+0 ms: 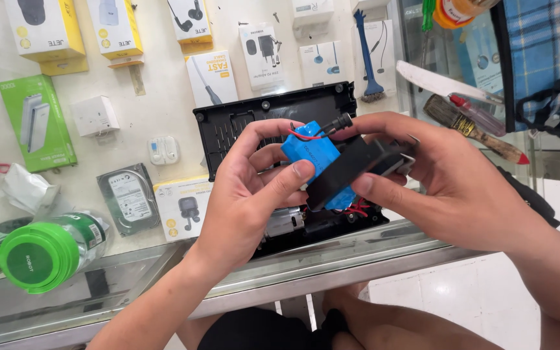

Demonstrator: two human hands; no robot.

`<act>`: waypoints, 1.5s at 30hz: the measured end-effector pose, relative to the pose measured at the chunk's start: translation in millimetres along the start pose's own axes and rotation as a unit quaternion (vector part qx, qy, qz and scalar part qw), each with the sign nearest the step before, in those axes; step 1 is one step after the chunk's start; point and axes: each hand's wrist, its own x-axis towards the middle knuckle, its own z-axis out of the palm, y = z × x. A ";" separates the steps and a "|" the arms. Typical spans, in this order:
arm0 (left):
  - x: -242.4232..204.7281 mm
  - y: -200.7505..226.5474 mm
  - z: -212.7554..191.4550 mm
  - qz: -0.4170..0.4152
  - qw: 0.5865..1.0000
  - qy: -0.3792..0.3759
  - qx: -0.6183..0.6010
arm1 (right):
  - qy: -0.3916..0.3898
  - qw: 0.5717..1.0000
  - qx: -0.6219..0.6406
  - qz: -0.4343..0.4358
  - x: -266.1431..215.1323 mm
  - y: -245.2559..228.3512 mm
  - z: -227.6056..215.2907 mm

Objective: Repairing an electronic device by manipulating internal components like the battery and wiring

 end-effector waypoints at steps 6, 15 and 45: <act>0.2 -4.7 -0.1 -0.036 0.997 -0.007 -0.074 | 0.023 0.995 -0.067 0.071 3.4 -12.2 3.8; -1.2 -7.8 -0.9 -0.019 0.997 -0.014 -0.074 | 0.013 0.997 0.003 0.081 0.9 -9.2 6.2; -28.4 -11.0 4.1 0.542 0.785 -0.090 0.286 | 0.137 0.934 -0.091 -0.318 -28.8 49.8 27.7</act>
